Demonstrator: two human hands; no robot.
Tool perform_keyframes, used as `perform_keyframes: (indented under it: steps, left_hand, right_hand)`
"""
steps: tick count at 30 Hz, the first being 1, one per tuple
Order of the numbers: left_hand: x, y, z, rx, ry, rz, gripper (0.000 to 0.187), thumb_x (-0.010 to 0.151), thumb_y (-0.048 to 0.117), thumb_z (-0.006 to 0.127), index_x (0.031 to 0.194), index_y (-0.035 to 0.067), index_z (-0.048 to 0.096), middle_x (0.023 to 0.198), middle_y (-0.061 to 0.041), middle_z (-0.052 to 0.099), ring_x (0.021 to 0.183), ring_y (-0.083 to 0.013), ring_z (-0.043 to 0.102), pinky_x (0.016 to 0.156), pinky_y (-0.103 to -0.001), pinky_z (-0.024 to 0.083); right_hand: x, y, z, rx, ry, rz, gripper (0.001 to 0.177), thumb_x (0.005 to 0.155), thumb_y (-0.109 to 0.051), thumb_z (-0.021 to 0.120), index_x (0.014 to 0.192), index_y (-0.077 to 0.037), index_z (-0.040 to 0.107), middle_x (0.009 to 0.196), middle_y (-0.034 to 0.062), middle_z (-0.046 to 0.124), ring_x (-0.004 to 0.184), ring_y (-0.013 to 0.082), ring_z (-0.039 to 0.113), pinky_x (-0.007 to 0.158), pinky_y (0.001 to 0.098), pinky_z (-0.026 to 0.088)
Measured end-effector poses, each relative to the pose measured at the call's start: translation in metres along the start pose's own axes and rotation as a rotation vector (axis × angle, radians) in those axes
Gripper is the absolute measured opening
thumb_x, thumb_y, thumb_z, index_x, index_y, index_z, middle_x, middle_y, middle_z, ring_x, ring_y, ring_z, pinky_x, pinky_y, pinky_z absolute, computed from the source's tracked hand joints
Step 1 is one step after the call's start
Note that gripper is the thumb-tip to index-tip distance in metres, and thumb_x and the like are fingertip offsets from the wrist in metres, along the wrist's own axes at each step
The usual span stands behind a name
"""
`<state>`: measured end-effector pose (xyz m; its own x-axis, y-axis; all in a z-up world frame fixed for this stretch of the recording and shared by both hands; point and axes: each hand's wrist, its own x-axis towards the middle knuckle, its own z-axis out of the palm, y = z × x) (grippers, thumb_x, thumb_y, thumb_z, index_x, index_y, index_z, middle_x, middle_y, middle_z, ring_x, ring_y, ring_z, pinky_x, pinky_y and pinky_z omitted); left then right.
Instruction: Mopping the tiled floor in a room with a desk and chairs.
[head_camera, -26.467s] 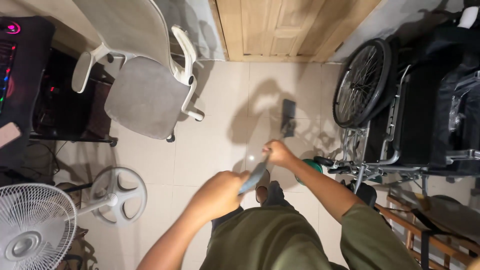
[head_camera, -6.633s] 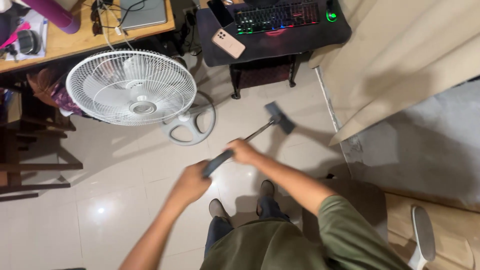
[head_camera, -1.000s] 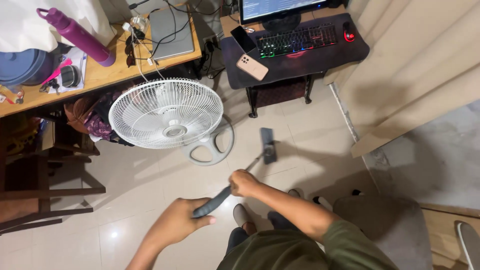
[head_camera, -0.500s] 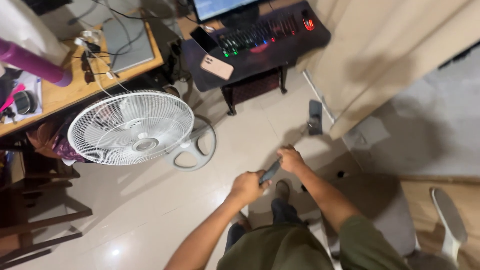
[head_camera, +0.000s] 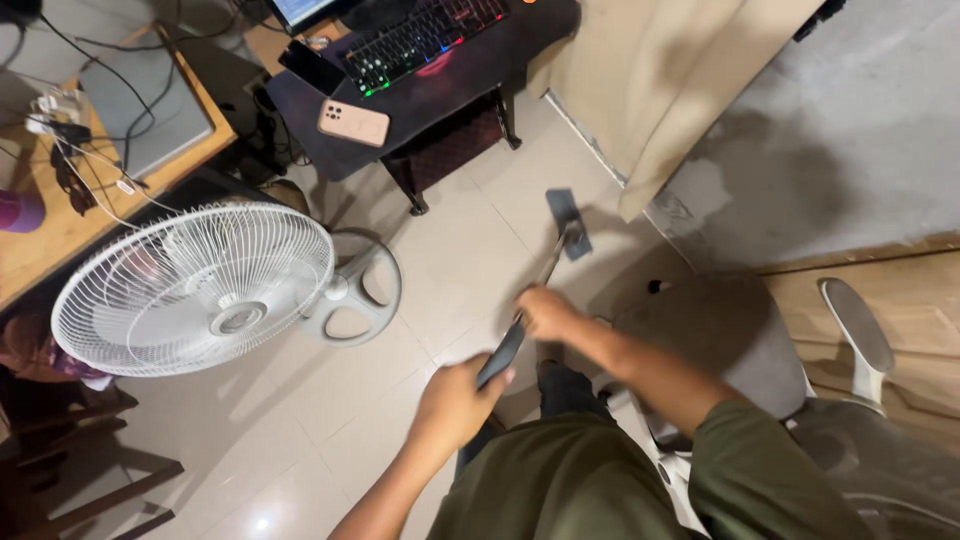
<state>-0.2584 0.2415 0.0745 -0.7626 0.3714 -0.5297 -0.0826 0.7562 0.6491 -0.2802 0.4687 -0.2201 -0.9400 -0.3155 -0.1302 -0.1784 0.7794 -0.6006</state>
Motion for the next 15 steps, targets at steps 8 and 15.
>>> perform_keyframes:
  steps: [8, 15]
  left_hand:
    - [0.045, -0.036, 0.063, -0.173, -0.019, -0.022, 0.035, 0.094, 0.041, 0.067, 0.099, 0.007, 0.073, 0.063, -0.018, 0.063, 0.059, -0.0352, 0.063, 0.062, -0.045, 0.051]
    - [-0.039, -0.062, 0.053, -0.141, -0.167, 0.046, 0.033, 0.091, 0.041, 0.067, 0.107, 0.012, 0.071, 0.065, -0.017, 0.066, 0.061, -0.0332, 0.067, 0.064, -0.044, 0.052]
  right_hand:
    - [-0.004, 0.043, 0.011, -0.079, 0.194, 0.016, 0.014, 0.064, -0.014, 0.075, 0.077, -0.012, 0.069, 0.085, 0.0134, 0.071, 0.088, 0.0366, 0.067, 0.084, 0.0477, 0.054]
    - [-0.073, -0.012, 0.039, -0.087, 0.060, -0.020, 0.013, 0.066, -0.013, 0.074, 0.078, -0.014, 0.070, 0.083, 0.0100, 0.070, 0.085, 0.0335, 0.068, 0.080, 0.0445, 0.054]
